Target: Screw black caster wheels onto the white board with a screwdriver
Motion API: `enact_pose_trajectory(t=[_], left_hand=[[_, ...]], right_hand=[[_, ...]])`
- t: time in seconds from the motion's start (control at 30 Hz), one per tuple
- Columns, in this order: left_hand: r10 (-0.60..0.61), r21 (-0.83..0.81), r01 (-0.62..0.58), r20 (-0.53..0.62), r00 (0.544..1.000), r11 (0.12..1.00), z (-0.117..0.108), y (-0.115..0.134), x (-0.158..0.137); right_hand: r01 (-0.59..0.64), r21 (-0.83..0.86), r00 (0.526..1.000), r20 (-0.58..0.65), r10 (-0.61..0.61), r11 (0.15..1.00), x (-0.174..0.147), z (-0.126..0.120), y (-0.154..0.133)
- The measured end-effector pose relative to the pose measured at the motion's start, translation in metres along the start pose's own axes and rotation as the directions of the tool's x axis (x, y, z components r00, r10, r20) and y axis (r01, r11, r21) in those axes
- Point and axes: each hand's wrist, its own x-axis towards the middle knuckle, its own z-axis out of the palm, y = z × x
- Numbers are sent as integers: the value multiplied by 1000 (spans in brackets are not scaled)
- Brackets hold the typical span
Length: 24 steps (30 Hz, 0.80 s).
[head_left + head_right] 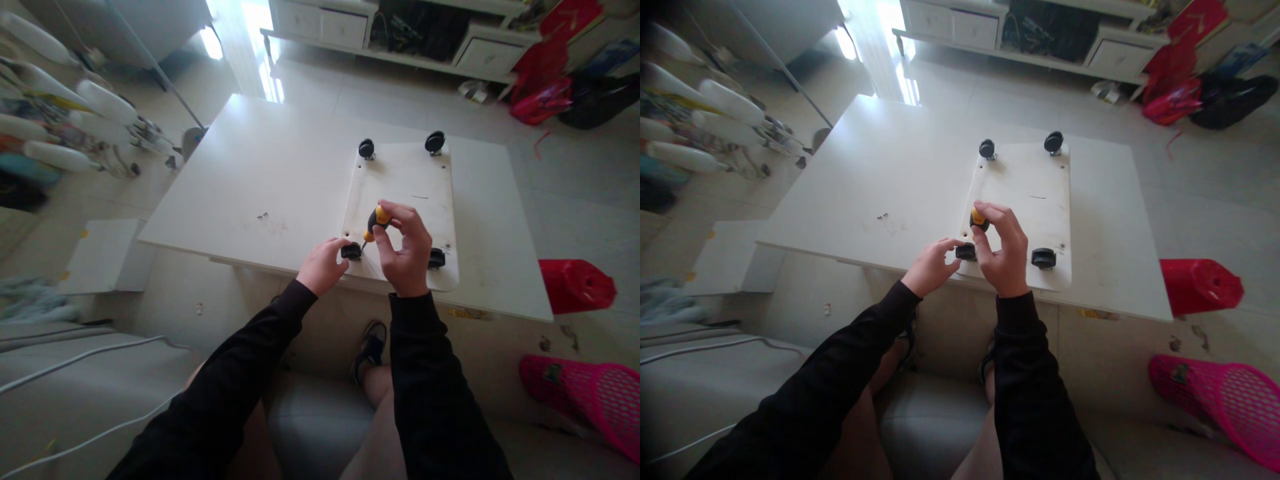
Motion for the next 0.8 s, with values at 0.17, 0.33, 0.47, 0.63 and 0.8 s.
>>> enact_pose_trajectory(t=[0.17, 0.33, 0.47, 0.63, 0.8], left_hand=[[14, 7, -14, 1, 1000, 1000, 0, 1, 0], [14, 5, -14, 7, 1000, 1000, 1, 0, 0], [17, -20, -17, 5, 1000, 1000, 1, -2, 1], [-38, 7, 38, -27, 999, 999, -1, 1, 2], [-35, 13, 35, 3, 999, 999, -1, 2, 3]], right_hand=[[1, 13, 999, -39, -1, 1000, 1, 2, 1], [-23, -7, 998, -50, 23, 1000, 2, 3, 0], [-59, -23, 993, -102, 57, 998, -2, 3, 1], [-3, -27, 987, -162, -2, 1000, -5, 4, 1], [16, -23, 985, -170, -20, 1000, -6, 5, 3]])
